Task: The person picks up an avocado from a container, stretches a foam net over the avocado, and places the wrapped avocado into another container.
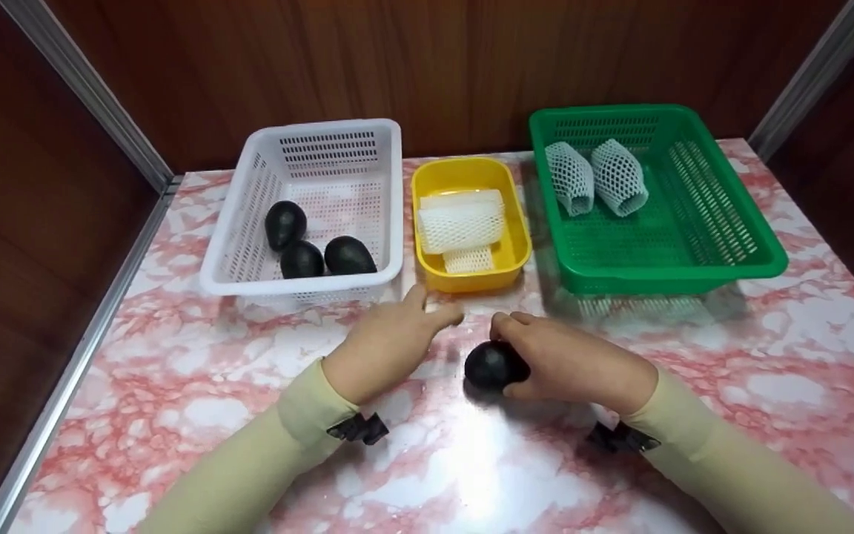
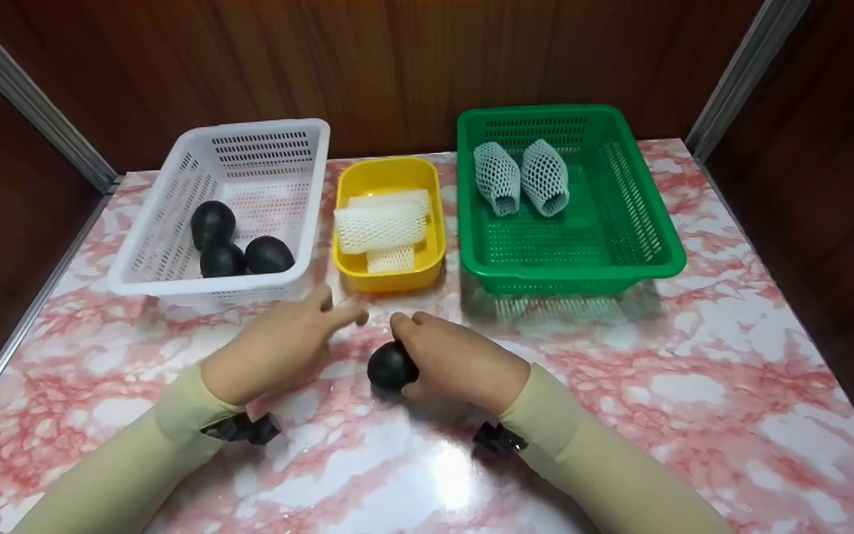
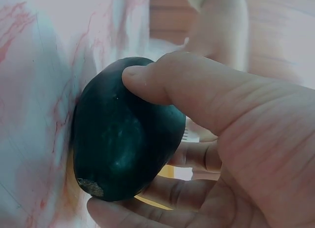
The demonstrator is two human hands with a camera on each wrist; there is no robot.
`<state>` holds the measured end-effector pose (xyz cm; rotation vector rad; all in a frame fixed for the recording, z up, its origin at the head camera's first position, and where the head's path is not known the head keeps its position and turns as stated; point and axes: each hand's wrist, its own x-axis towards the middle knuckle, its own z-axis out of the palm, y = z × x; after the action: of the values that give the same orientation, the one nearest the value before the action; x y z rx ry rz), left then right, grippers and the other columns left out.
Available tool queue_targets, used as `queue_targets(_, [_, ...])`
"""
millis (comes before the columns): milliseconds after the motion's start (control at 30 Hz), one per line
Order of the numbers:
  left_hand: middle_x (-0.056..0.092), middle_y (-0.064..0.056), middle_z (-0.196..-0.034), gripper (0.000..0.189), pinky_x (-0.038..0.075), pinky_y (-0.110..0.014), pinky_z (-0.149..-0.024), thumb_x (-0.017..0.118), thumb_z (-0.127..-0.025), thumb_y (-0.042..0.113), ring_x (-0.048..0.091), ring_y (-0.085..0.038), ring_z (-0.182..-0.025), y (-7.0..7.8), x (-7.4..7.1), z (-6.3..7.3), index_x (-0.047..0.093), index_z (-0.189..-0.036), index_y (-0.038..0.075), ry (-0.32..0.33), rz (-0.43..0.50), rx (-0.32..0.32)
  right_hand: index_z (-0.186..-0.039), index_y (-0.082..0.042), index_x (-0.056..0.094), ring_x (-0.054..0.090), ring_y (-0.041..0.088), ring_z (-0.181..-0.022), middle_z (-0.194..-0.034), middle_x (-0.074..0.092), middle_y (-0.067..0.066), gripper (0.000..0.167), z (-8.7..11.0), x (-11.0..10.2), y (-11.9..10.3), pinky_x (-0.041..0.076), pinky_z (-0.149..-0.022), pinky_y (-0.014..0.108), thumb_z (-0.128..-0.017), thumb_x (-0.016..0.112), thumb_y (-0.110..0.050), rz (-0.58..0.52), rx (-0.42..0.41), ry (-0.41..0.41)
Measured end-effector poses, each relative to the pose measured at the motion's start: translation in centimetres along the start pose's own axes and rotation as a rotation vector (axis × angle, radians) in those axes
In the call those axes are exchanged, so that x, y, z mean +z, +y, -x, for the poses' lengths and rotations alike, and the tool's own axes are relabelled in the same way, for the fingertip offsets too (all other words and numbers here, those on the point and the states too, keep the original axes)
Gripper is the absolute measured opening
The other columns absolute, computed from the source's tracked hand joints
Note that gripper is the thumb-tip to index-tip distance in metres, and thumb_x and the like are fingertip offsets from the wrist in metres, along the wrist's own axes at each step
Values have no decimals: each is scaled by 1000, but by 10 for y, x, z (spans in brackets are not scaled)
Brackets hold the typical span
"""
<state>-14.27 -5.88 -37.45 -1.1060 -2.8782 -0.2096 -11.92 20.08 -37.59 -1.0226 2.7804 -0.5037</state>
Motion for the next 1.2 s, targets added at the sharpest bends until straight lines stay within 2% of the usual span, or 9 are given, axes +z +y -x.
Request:
queue_targets(100, [67,-17,-110,15,49,-40,-57,69,-105,24,59,-28,-69,-4,10,-1,69,-119,19,-165,55,-39,-117,-11,58,69,21,-89,-103,70,7,54,1,0,0,62,-83,44,-80,95,-20,4,-14,16])
queue_targets(200, [70,-14,-98,28,54,-46,-71,69,-106,40,64,-31,-82,-8,14,-4,69,-111,12,-234,132,-35,-115,-12,57,68,20,-87,-102,70,6,53,1,0,1,61,-81,42,-79,95,-20,3,-26,26])
queue_targets(333, [69,-13,-88,30,56,-51,-79,58,-113,37,68,-35,-85,-13,15,-5,65,-108,9,-184,197,-12,-115,-12,57,67,19,-87,-101,69,5,53,1,-1,2,60,-81,42,-80,96,-21,1,-19,26])
queue_targets(500, [64,-12,-79,17,52,-49,-69,63,-106,23,66,-36,-77,-15,17,-6,61,-103,7,-122,167,-8,-113,-10,56,66,19,-85,-100,68,5,52,2,-1,3,59,-81,41,-80,95,-21,21,-20,35])
queue_targets(733, [69,-13,-84,17,57,-51,-73,60,-105,17,69,-36,-77,-15,16,-4,61,-119,9,-119,180,-48,-114,-12,57,66,17,-86,-100,68,4,52,0,0,2,59,-80,41,-81,96,-23,3,-29,18])
queue_targets(900, [62,-11,-77,8,56,-53,-74,60,-104,15,67,-37,-76,-14,14,-4,61,-102,8,-121,187,-96,-114,-12,57,67,18,-86,-99,69,4,52,0,-1,3,59,-80,41,-80,96,-23,2,-35,19])
queue_targets(1033, [55,-7,-70,23,55,-54,-72,65,-104,22,67,-39,-72,-13,15,-5,62,-88,7,-94,164,-134,-114,-11,56,68,20,-87,-99,69,5,53,0,-1,4,60,-80,42,-80,96,-22,0,-43,27])
queue_targets(1100, [58,-8,-68,28,56,-55,-71,69,-103,26,69,-41,-72,-13,16,-6,63,-84,6,-71,150,-153,-114,-12,56,68,20,-87,-100,69,5,53,0,-1,4,60,-81,43,-81,96,-22,-2,-42,29])
queue_targets(1200, [65,-11,-70,21,56,-56,-68,71,-100,18,71,-43,-73,-14,19,-5,66,-84,5,-39,119,-157,-113,-12,56,67,19,-87,-99,69,4,52,0,0,4,60,-81,42,-81,96,-23,-8,-40,25])
